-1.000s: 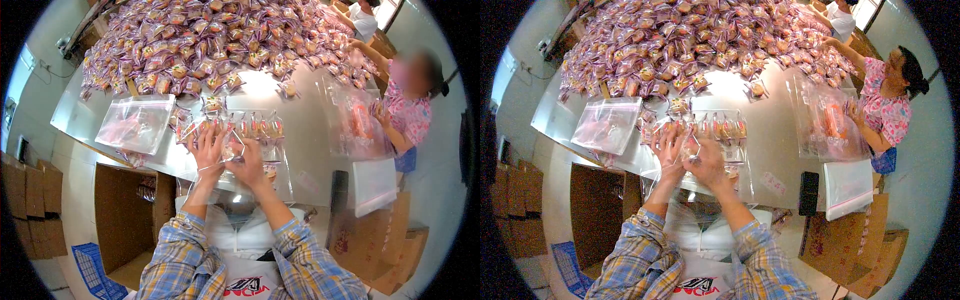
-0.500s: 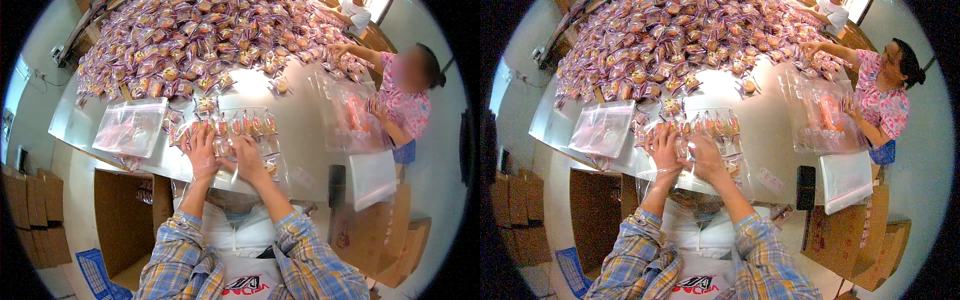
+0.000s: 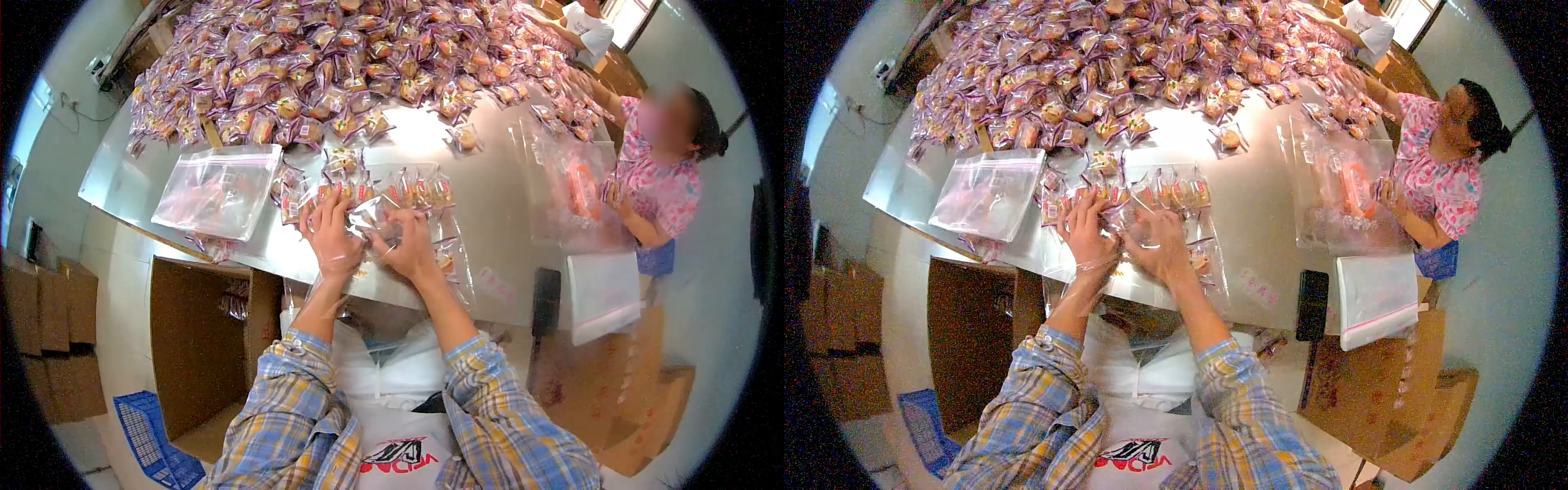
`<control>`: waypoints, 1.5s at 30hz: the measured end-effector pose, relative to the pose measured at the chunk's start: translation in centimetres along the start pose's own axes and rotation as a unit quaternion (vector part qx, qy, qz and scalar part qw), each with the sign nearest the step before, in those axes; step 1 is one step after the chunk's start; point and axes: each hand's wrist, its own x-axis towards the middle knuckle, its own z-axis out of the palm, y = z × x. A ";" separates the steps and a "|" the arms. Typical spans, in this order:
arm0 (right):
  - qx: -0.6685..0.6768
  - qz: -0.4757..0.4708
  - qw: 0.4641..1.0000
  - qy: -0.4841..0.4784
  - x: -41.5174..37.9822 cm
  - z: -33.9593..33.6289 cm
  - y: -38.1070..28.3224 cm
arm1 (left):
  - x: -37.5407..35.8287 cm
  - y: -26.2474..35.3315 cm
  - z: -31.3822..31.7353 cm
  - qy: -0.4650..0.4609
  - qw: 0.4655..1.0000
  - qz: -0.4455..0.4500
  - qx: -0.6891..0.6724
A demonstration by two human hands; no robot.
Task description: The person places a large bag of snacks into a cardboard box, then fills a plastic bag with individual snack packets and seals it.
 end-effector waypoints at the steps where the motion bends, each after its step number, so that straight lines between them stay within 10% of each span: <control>1: 0.013 -0.001 1.000 0.003 0.0 0.1 0.1 | -0.2 -0.3 0.4 0.011 1.000 0.002 -0.010; 16: 0.122 -0.010 0.989 0.083 -0.3 0.6 0.8 | -0.4 -0.2 0.5 0.022 0.999 -0.017 0.028; 26: -0.031 -0.032 0.993 0.112 0.5 1.5 -0.1 | -0.3 0.2 1.0 0.045 0.997 -0.022 0.051; 29: -0.067 0.058 0.994 0.066 0.4 2.6 -0.5 | -0.5 0.0 0.7 0.034 0.999 -0.015 0.039; 45: -0.076 -0.079 0.990 -0.087 5.9 0.2 1.1 | -0.2 0.4 0.8 0.049 0.995 -0.036 0.084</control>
